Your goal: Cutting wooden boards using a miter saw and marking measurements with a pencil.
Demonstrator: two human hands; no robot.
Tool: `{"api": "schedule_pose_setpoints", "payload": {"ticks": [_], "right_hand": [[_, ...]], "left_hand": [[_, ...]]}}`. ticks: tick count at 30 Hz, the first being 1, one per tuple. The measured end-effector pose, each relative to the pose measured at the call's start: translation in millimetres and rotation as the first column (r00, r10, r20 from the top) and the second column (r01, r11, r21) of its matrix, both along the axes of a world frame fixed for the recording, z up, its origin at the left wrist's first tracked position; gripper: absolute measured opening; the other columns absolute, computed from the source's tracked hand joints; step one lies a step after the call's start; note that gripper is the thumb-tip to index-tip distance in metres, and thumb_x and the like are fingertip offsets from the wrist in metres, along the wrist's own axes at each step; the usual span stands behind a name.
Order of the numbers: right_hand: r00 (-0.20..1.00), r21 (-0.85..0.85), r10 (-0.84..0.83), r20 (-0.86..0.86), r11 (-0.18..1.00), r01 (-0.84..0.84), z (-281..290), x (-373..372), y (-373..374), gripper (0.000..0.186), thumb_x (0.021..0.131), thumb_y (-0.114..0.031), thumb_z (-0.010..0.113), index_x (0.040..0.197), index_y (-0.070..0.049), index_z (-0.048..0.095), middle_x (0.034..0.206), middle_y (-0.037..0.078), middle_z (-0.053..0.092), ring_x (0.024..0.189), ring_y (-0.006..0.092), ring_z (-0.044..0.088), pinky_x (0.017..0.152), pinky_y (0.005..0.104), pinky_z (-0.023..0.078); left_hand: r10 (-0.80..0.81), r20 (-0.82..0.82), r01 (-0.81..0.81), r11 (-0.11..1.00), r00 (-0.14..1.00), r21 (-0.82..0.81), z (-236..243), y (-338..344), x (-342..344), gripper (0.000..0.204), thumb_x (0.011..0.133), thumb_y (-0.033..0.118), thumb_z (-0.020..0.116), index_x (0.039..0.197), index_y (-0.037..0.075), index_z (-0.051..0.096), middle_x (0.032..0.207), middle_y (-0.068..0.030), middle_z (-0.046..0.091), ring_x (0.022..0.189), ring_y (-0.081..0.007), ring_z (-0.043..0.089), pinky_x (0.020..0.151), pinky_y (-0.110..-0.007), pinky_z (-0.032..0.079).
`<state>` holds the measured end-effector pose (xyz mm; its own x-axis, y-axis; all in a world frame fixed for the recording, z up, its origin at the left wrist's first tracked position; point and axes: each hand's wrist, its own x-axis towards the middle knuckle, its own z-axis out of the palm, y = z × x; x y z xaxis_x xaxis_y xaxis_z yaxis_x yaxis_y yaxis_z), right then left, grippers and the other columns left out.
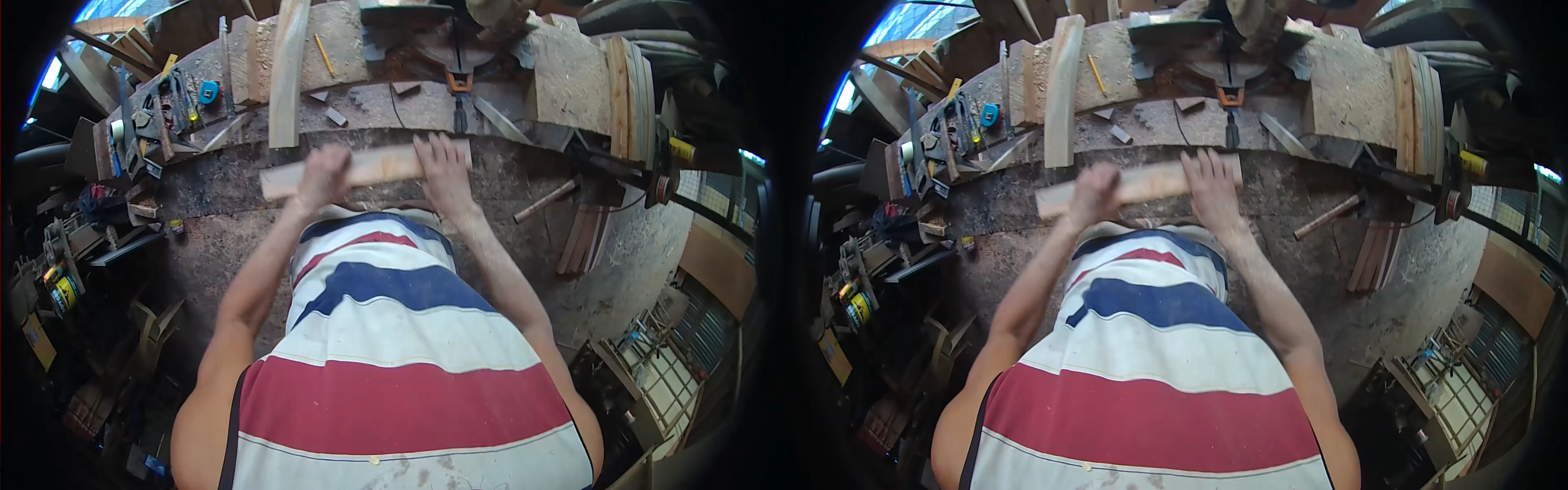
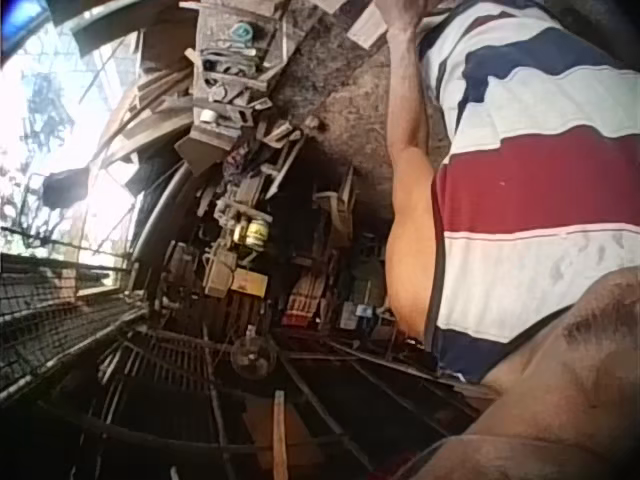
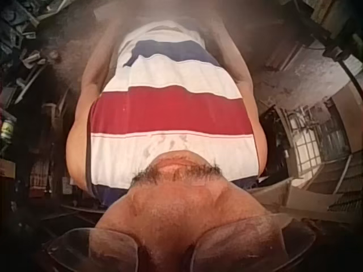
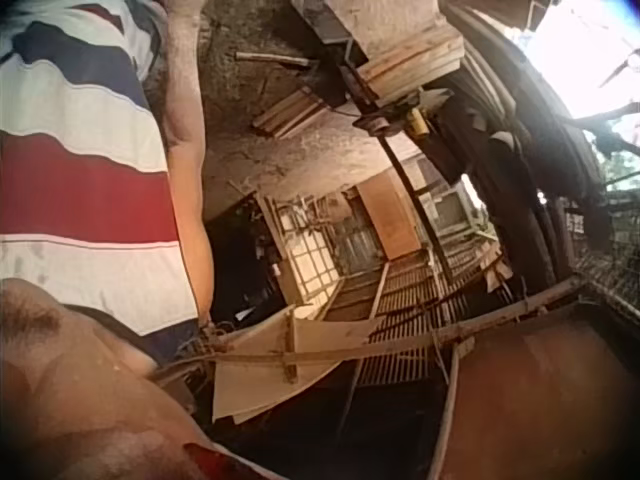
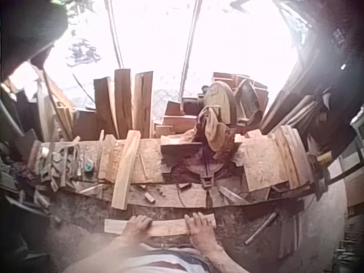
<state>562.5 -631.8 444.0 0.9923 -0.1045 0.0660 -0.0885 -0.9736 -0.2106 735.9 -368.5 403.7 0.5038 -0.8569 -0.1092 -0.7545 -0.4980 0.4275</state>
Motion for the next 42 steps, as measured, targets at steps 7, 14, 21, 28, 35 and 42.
{"api": "schedule_pose_setpoints", "payload": {"ticks": [7, 14, 21, 28, 35, 42], "right_hand": [[0.955, -0.005, -0.137, -0.262, 0.99, 0.141, -70, -22, 33, 0.066, 0.079, -0.007, 0.074, 0.143, -0.006, 0.058, 0.136, 0.02, 0.057, 0.133, 0.0403, 0.053, 0.114, 0.0536, 0.041], [0.984, 0.461, -0.123, -0.13, 0.871, 0.17, -51, 168, 46, 0.035, 0.097, -0.021, 0.063, 0.123, 0.002, 0.068, 0.121, 0.028, 0.069, 0.108, 0.046, 0.071, 0.092, 0.0553, 0.057], [0.882, 0.287, -0.151, -0.446, 0.91, 0.3, -88, 354, 42, 0.043, 0.101, -0.041, 0.069, 0.109, 0.0, 0.079, 0.118, 0.026, 0.076, 0.113, 0.0426, 0.074, 0.095, 0.0555, 0.058], [0.957, 0.45, -0.045, -0.288, 0.876, 0.176, -68, 294, 48, 0.038, 0.094, -0.032, 0.068, 0.092, 0.006, 0.076, 0.087, 0.027, 0.077, 0.081, 0.0408, 0.078, 0.077, 0.0506, 0.063], [0.635, 0.733, -0.376, -0.675, -0.243, 0.635, -31, -29, 47, 0.032, 0.11, -0.023, 0.057, 0.13, 0.0, 0.066, 0.095, 0.015, 0.078, 0.068, 0.019, 0.075, 0.056, 0.0293, 0.059], [0.339, 0.758, -0.739, -0.582, -0.344, 0.554, -86, -150, 12, 0.04, 0.111, -0.031, 0.059, 0.137, -0.002, 0.065, 0.112, 0.014, 0.077, 0.097, 0.0176, 0.075, 0.076, 0.0307, 0.062]], "left_hand": [[-0.021, 0.016, 0.022, 0.998, 1.0, -0.056, -51, 15, -37, 0.072, 0.075, 0.036, 0.091, 0.133, 0.008, 0.058, 0.128, -0.0134, 0.063, 0.127, -0.032, 0.058, 0.106, -0.047, 0.044], [0.494, 0.149, -0.436, 0.847, 0.856, -0.303, -6, 29, 29, 0.082, 0.078, 0.043, 0.092, 0.14, 0.005, 0.055, 0.137, -0.0181, 0.059, 0.132, -0.0376, 0.055, 0.112, -0.052, 0.043], [0.842, 0.061, -0.842, 0.539, 0.537, -0.026, -30, -1, 127, 0.1, 0.073, 0.053, 0.095, 0.142, 0.0, 0.048, 0.135, -0.0269, 0.062, 0.129, -0.0447, 0.061, 0.106, -0.056, 0.049], [0.807, -0.238, -0.807, 0.577, 0.54, 0.124, -21, 27, 134, 0.069, 0.083, 0.048, 0.087, 0.128, 0.006, 0.057, 0.114, -0.0297, 0.076, 0.107, -0.0472, 0.074, 0.093, -0.056, 0.057], [0.453, -0.267, -0.432, 0.891, 0.85, 0.139, 61, 130, 47, 0.064, 0.078, 0.024, 0.087, 0.135, 0.012, 0.059, 0.115, -0.0217, 0.075, 0.108, -0.0443, 0.073, 0.091, -0.053, 0.059], [-0.214, -0.219, 0.221, 0.975, 0.952, 0.012, -5, 74, 16, 0.082, 0.072, 0.021, 0.091, 0.143, 0.003, 0.055, 0.158, -0.0215, 0.055, 0.146, -0.0404, 0.053, 0.121, -0.048, 0.045]]}}
